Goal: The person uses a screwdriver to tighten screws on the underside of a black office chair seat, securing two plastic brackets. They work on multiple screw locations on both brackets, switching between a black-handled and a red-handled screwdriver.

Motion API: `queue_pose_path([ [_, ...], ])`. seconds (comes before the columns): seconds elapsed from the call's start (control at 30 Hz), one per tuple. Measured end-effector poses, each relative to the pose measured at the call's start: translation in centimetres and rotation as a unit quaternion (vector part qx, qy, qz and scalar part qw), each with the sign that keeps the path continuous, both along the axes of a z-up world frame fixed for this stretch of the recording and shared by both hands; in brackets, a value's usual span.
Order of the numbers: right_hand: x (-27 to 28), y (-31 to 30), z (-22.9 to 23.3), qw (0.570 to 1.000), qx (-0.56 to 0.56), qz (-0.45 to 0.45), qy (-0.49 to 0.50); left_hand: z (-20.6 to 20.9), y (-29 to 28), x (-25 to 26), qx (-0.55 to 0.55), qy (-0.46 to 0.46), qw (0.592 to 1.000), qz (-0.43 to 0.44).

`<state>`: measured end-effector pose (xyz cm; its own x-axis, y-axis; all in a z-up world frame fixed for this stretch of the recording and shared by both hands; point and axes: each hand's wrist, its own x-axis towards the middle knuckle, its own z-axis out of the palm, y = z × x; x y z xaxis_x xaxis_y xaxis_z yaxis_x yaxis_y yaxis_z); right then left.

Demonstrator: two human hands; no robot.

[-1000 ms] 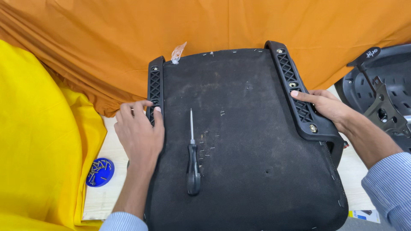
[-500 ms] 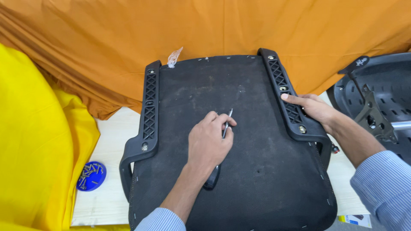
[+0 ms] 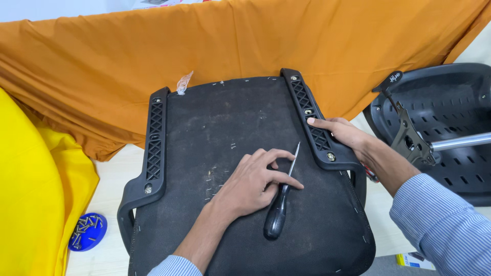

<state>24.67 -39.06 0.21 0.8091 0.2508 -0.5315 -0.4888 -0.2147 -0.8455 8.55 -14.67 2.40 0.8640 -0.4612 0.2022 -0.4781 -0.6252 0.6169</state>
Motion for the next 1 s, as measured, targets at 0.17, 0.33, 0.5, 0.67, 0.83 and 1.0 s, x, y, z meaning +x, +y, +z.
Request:
queue_pose_path([
  [0.17,-1.2,-1.3,-0.8,0.992,0.096,-0.049,0.058,0.7,-0.8,-0.2,-0.035,-0.050,0.998,-0.018],
  [0.33,-0.9,-1.6,-1.1,0.993,0.084,-0.059,0.052,0.5,-1.4,-2.2,-0.050,-0.104,0.987,-0.113],
  [0.5,-0.8,-1.4,-1.5,0.993,0.082,-0.067,0.057,0.3,-1.9,-2.4,-0.089,-0.010,0.991,-0.095],
  [0.67,-0.6,-1.7,-2.1,0.996,0.047,-0.070,0.023,0.6,-3.9,-0.9,-0.127,-0.096,0.987,-0.020],
  [0.83,-0.8,-1.8,-2.0,0.996,0.066,-0.067,0.007,1.4,-6.3,1.7,-0.389,-0.007,0.918,0.081],
  [1.0,-2.1,-1.6,-1.2,0.996,0.031,-0.078,0.018,1.8,-7.5,5.3,-0.688,0.082,0.721,0.021],
])
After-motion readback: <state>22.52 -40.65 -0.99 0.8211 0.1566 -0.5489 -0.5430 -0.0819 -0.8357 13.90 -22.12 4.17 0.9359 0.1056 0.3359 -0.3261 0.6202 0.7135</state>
